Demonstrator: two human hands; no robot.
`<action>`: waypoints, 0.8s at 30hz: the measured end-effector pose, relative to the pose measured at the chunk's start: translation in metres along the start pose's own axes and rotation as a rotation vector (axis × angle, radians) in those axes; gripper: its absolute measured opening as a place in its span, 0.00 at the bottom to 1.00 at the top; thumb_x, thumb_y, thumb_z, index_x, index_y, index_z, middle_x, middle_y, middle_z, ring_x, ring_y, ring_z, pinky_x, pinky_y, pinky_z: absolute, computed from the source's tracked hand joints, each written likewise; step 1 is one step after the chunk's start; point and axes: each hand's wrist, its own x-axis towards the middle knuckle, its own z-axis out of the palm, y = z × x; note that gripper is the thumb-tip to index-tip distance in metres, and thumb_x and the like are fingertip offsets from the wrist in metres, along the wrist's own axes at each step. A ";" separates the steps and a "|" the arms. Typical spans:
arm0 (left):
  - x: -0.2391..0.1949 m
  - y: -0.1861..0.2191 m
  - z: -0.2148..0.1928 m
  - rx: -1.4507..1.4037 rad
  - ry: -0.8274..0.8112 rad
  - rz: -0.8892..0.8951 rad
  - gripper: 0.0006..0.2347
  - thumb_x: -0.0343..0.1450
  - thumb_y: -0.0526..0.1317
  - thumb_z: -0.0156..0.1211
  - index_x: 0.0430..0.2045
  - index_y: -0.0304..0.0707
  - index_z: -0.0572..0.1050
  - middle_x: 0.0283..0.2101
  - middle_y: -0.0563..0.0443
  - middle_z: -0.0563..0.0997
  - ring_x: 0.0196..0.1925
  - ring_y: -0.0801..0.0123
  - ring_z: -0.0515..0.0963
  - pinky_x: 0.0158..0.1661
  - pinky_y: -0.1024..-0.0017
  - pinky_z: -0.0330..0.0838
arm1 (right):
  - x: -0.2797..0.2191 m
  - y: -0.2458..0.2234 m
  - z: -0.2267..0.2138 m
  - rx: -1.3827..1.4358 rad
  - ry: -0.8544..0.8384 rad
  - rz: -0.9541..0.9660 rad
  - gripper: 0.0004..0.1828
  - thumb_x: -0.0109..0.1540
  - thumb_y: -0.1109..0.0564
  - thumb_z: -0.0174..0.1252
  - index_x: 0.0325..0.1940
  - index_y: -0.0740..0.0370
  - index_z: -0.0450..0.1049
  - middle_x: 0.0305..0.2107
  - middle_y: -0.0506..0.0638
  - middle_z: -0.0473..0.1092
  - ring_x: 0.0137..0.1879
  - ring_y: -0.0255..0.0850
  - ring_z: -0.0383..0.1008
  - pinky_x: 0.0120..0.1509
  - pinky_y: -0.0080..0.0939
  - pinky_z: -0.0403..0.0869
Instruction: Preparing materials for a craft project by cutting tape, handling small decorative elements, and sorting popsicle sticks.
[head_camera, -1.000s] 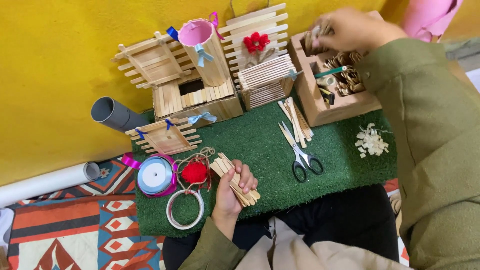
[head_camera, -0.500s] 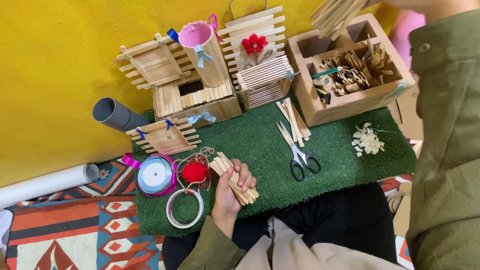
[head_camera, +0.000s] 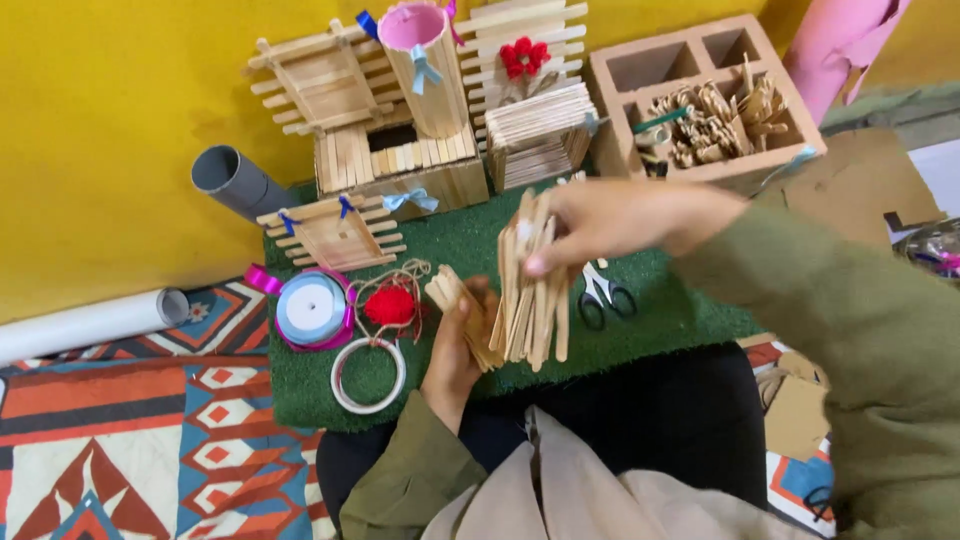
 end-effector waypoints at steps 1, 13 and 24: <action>-0.004 0.006 0.015 0.092 0.092 -0.018 0.23 0.73 0.50 0.53 0.60 0.35 0.66 0.42 0.52 0.78 0.42 0.75 0.81 0.47 0.74 0.75 | 0.010 0.009 0.019 0.109 0.046 0.290 0.25 0.59 0.56 0.64 0.56 0.74 0.76 0.46 0.69 0.78 0.49 0.53 0.81 0.51 0.52 0.83; 0.005 -0.029 -0.033 0.319 0.079 -0.160 0.29 0.59 0.33 0.80 0.53 0.31 0.72 0.44 0.40 0.84 0.43 0.62 0.83 0.47 0.60 0.80 | 0.052 0.074 0.045 -0.149 0.075 0.233 0.29 0.57 0.49 0.70 0.56 0.69 0.76 0.43 0.68 0.76 0.49 0.64 0.80 0.45 0.61 0.83; 0.001 -0.027 -0.038 0.211 0.061 -0.190 0.25 0.61 0.33 0.74 0.52 0.30 0.71 0.42 0.39 0.82 0.41 0.61 0.81 0.43 0.63 0.78 | -0.024 -0.004 0.047 -0.395 0.431 0.148 0.21 0.65 0.54 0.64 0.56 0.73 0.76 0.39 0.67 0.75 0.40 0.60 0.75 0.38 0.58 0.76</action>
